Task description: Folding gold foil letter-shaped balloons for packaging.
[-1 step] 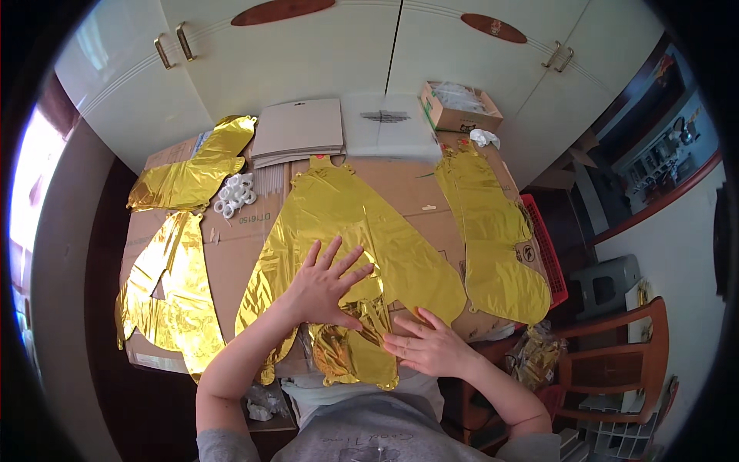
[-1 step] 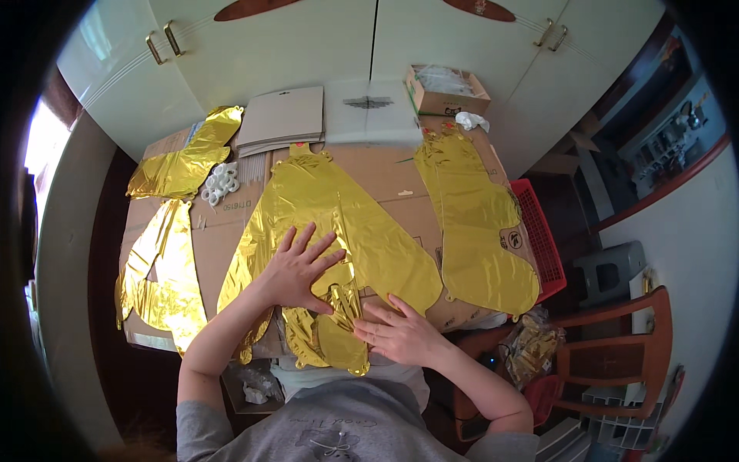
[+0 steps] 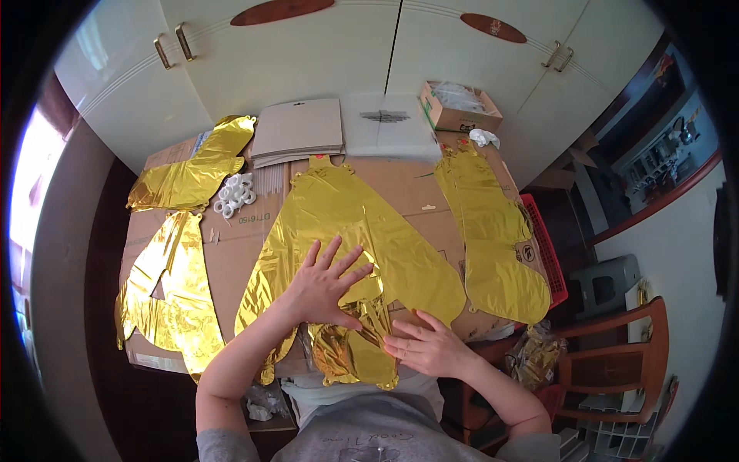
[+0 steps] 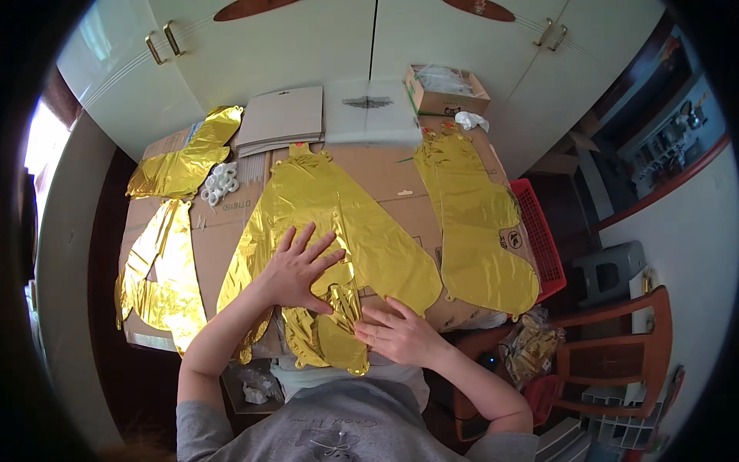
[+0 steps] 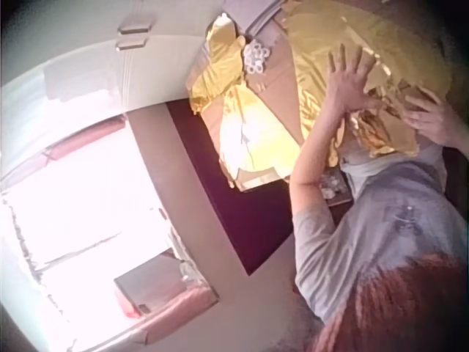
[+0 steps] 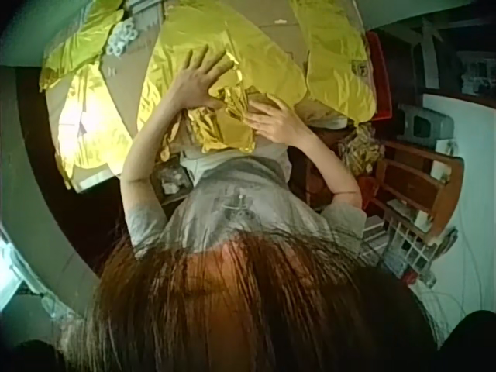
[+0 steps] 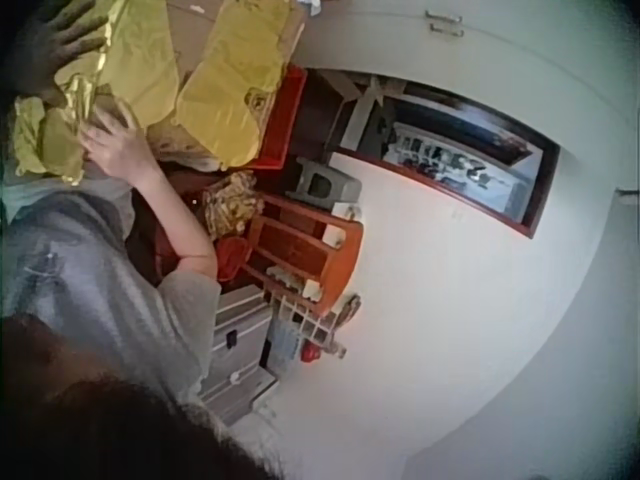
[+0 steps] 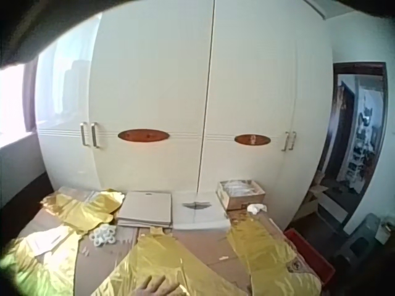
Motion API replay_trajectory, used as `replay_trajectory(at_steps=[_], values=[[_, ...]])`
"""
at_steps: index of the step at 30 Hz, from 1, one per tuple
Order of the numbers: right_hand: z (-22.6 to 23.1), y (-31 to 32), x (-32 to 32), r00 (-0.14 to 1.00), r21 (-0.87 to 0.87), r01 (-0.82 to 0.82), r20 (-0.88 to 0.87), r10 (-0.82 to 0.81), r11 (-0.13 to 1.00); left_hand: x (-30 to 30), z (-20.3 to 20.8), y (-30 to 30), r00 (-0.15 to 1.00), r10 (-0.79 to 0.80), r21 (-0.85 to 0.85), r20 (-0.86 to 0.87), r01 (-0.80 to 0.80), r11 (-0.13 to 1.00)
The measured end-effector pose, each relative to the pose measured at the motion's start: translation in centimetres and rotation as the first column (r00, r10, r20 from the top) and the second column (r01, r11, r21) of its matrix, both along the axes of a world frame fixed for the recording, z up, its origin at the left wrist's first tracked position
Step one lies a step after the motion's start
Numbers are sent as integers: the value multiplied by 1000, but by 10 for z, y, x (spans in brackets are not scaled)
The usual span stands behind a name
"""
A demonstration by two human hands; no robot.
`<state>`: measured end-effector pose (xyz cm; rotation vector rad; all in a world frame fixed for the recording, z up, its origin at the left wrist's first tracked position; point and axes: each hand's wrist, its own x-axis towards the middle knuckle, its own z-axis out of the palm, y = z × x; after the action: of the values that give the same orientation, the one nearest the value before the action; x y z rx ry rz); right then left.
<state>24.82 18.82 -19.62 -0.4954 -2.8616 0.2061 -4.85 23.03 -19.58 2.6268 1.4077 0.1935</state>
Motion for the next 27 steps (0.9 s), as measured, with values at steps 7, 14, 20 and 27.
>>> replay_trajectory(at_steps=[7,14,20,27], values=[[-14,-13,-2,980,93,-13,-197,32,996,0,1,0,1000,-7,20,-6,7,1000],[-19,-14,2,972,103,-97,-202,116,990,-1,-2,0,999,-8,-6,-38,8,1000],[-18,-15,4,967,124,-145,-194,167,982,-2,0,-2,996,0,-3,-94,0,1000],[-13,-9,5,945,-11,-216,-253,207,976,-3,-5,-3,1000,-9,48,-24,10,999]])
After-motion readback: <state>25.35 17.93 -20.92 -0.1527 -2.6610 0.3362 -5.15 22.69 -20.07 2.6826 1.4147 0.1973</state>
